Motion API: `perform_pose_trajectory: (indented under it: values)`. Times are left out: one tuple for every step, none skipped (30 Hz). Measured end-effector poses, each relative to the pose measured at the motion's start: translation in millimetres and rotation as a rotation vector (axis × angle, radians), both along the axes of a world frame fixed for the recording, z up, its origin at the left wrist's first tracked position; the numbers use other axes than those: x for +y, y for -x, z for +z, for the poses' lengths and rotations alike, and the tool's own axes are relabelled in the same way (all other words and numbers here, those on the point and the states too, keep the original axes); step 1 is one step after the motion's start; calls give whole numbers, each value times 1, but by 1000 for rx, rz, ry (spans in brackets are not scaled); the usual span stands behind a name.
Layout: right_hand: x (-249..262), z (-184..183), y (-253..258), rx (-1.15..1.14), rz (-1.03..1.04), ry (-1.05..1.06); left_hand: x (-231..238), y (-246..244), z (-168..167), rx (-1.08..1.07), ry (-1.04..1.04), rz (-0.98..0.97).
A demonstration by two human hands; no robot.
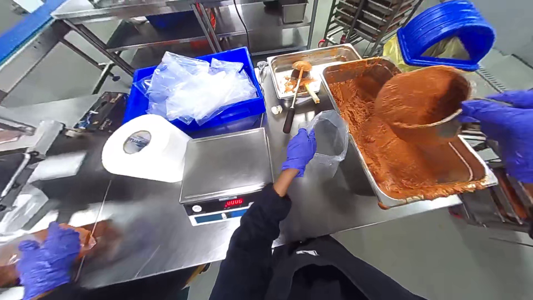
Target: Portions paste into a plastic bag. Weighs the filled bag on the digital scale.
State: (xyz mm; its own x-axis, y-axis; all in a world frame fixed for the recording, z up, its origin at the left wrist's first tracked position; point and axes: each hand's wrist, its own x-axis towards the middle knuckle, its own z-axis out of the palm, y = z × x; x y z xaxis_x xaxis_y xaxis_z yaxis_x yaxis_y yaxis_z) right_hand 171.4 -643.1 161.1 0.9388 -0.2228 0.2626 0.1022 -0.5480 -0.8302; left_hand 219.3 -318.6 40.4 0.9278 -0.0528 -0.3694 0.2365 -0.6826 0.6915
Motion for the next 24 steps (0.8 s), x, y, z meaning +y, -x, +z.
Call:
perform_pose_trajectory:
  values:
    - [23,17,-1,37,5,119,-2,1,1,1,3,2]
    - [46,32,-2,64,24,235,-4,1,2,3,5,1]
    - [67,43,-2,98,44,340,-5,2,3,8,8,0]
    - [86,51,-4,145,64,427,-6,3,4,16,13,0]
    - [101,55,-6,189,81,505,-7,4,4,25,17,0]
    - [113,55,-9,220,95,572,-7,5,5,28,23,3]
    - [121,54,-12,242,109,626,-6,6,5,22,37,11]
    - [126,53,-15,258,122,667,-6,8,5,9,53,18]
    - [130,52,-16,264,136,702,-5,9,5,-6,70,18]
    - [134,52,-17,275,144,736,-4,11,5,-28,89,15]
    - [137,53,-16,291,152,776,-3,14,5,-53,114,6]
    - [139,54,-14,297,162,813,-3,17,5,-74,143,-7]
    - [141,55,-12,295,172,841,-3,21,4,-88,162,-22]
    - [143,57,-9,296,180,861,-4,25,5,-92,172,-37]
    - [144,58,-5,284,194,877,-6,27,4,-85,169,-54]
    - [144,58,-1,264,213,892,-8,28,0,-70,156,-71]
    - [144,57,3,245,233,902,-12,29,-7,-59,147,-81]
    - [143,56,6,224,258,913,-15,30,-13,-64,161,-74]
    - [143,55,8,226,270,926,-17,30,-17,-83,186,-65]
    - [143,53,10,245,273,934,-18,29,-20,-101,204,-57]
    - [143,51,12,265,276,940,-19,30,-21,-113,216,-53]
    - [144,49,13,284,277,948,-21,30,-22,-113,218,-54]
    - [144,48,13,301,284,959,-22,29,-21,-112,212,-55]
    - [144,46,14,287,303,973,-23,29,-20,-111,208,-54]
